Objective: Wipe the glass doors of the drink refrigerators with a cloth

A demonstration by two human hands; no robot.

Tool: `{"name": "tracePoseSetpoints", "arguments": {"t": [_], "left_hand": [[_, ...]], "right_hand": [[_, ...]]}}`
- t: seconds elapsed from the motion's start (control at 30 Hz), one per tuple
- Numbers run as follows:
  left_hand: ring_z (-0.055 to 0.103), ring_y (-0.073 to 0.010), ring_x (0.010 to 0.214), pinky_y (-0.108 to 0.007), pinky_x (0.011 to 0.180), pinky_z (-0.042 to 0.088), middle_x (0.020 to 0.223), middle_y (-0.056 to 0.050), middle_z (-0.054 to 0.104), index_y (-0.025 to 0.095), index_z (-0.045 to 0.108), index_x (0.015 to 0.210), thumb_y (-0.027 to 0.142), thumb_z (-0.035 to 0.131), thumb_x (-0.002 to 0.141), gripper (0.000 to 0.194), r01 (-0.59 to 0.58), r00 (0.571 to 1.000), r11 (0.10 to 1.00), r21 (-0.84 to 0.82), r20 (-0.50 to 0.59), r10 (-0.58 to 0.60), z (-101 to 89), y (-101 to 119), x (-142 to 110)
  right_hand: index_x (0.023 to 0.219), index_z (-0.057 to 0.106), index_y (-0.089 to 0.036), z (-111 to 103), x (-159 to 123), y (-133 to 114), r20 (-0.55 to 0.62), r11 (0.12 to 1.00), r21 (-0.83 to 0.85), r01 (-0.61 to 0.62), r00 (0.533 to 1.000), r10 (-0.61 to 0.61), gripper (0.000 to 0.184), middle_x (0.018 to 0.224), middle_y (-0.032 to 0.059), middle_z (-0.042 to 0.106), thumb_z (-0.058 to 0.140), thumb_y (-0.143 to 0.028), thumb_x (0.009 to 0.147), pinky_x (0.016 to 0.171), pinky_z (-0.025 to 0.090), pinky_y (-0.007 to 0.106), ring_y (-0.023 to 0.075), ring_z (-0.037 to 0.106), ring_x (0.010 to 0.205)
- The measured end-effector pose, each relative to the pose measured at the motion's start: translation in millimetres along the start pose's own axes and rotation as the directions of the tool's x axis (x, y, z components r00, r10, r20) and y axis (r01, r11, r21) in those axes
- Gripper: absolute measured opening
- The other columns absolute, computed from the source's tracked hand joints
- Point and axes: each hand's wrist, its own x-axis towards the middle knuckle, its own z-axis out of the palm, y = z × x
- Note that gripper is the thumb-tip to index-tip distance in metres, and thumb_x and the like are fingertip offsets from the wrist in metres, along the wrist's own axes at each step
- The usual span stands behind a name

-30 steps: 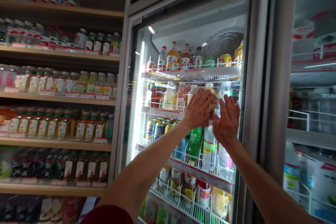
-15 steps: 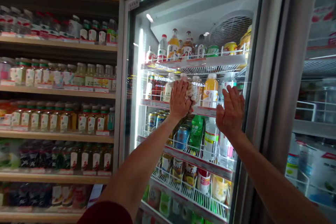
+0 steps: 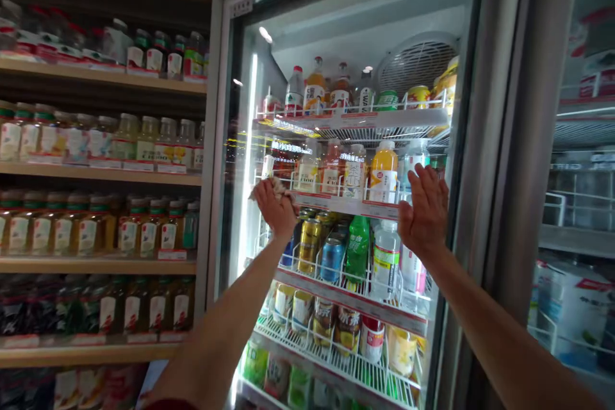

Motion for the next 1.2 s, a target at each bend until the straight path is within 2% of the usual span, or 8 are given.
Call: {"name": "tracePoseSetpoints", "arguments": {"t": [0.1,0.27,0.47,0.57,0.7,0.77,0.97,1.2], "left_hand": [[0.012,-0.0263,0.137,-0.046,0.112,0.019,0.144,-0.011,0.028,0.012,0.029,0.134,0.022,0.039,0.080,0.057,-0.292,0.938,0.950,-0.107,0.162,0.306,17.0,73.8,-15.6],[0.009,-0.0245,0.138,-0.043,0.112,0.020,0.144,-0.005,0.031,0.016,0.034,0.134,0.040,0.041,0.082,0.057,-0.728,0.522,0.592,-0.345,0.281,0.805,15.5,134.6,-33.1],[0.014,-0.0287,0.137,-0.048,0.111,0.017,0.144,-0.012,0.029,0.008,0.031,0.135,0.026,0.041,0.081,0.058,-0.202,0.960,0.972,-0.121,0.170,0.221,11.5,46.6,51.1],[0.009,-0.0284,0.137,-0.048,0.112,0.016,0.145,-0.013,0.026,0.008,0.028,0.136,0.026,0.042,0.081,0.059,-0.213,0.949,0.963,-0.165,0.199,0.244,14.9,73.1,41.3],[0.016,-0.0247,0.137,-0.043,0.113,0.016,0.143,-0.008,0.033,0.013,0.034,0.133,0.036,0.044,0.081,0.058,-0.725,0.451,0.498,-0.476,0.218,0.865,18.5,153.0,-24.9],[0.018,-0.0263,0.136,-0.044,0.112,0.018,0.143,-0.009,0.034,0.012,0.034,0.133,0.041,0.045,0.081,0.061,-0.745,0.396,0.439,-0.502,0.196,0.897,21.1,163.7,-38.5],[0.024,-0.0257,0.134,-0.044,0.112,0.021,0.141,-0.005,0.037,0.016,0.039,0.130,0.027,0.049,0.076,0.056,-0.324,0.912,0.900,-0.293,0.158,0.380,15.2,36.4,54.5],[0.015,-0.0292,0.136,-0.051,0.112,0.018,0.144,-0.011,0.029,0.009,0.032,0.132,0.023,0.044,0.080,0.055,-0.202,0.969,0.945,-0.255,0.089,0.231,8.6,36.4,41.7]], "right_hand": [[0.139,0.026,-0.020,1.3,0.8,-1.7,-0.025,0.999,0.029,0.030,0.999,-0.029,0.053,0.141,0.0096,0.037,0.032,-0.027,0.087,0.107,0.026,0.051,0.0245,0.028,0.134],[0.138,0.026,-0.021,-10.6,4.9,3.5,-0.017,0.992,0.123,0.004,1.000,-0.002,0.050,0.140,0.0084,0.038,0.027,-0.023,0.088,0.104,0.034,0.049,0.0224,0.032,0.132],[0.136,0.031,-0.023,-36.4,7.0,9.7,0.116,0.999,-0.025,0.030,0.993,-0.027,0.050,0.142,0.0080,0.035,0.037,-0.025,0.086,0.106,0.029,0.052,0.0236,0.029,0.133],[0.137,0.029,-0.022,-31.1,4.2,10.2,0.042,0.996,-0.018,-0.085,0.995,0.085,0.048,0.142,0.0086,0.035,0.030,-0.026,0.089,0.105,0.033,0.049,0.0218,0.031,0.132],[0.136,0.032,-0.019,-22.8,-1.6,14.1,-0.041,0.989,0.006,-0.146,0.988,0.146,0.048,0.138,0.0105,0.040,0.028,-0.029,0.089,0.105,0.032,0.051,0.0226,0.035,0.130],[0.136,0.032,-0.017,-22.9,-4.9,15.0,-0.051,0.991,0.017,-0.136,0.989,0.137,0.049,0.137,0.0119,0.041,0.029,-0.031,0.089,0.104,0.032,0.051,0.0235,0.036,0.129],[0.134,0.034,-0.015,-23.8,-10.9,9.2,-0.038,0.992,-0.045,-0.119,0.992,0.117,0.051,0.136,0.0149,0.041,0.031,-0.036,0.088,0.102,0.034,0.050,0.0250,0.037,0.128],[0.133,0.035,-0.014,-18.9,-12.6,8.8,-0.016,0.993,-0.111,-0.040,0.999,0.039,0.054,0.134,0.0167,0.043,0.036,-0.039,0.086,0.100,0.036,0.051,0.0283,0.039,0.126]]}}
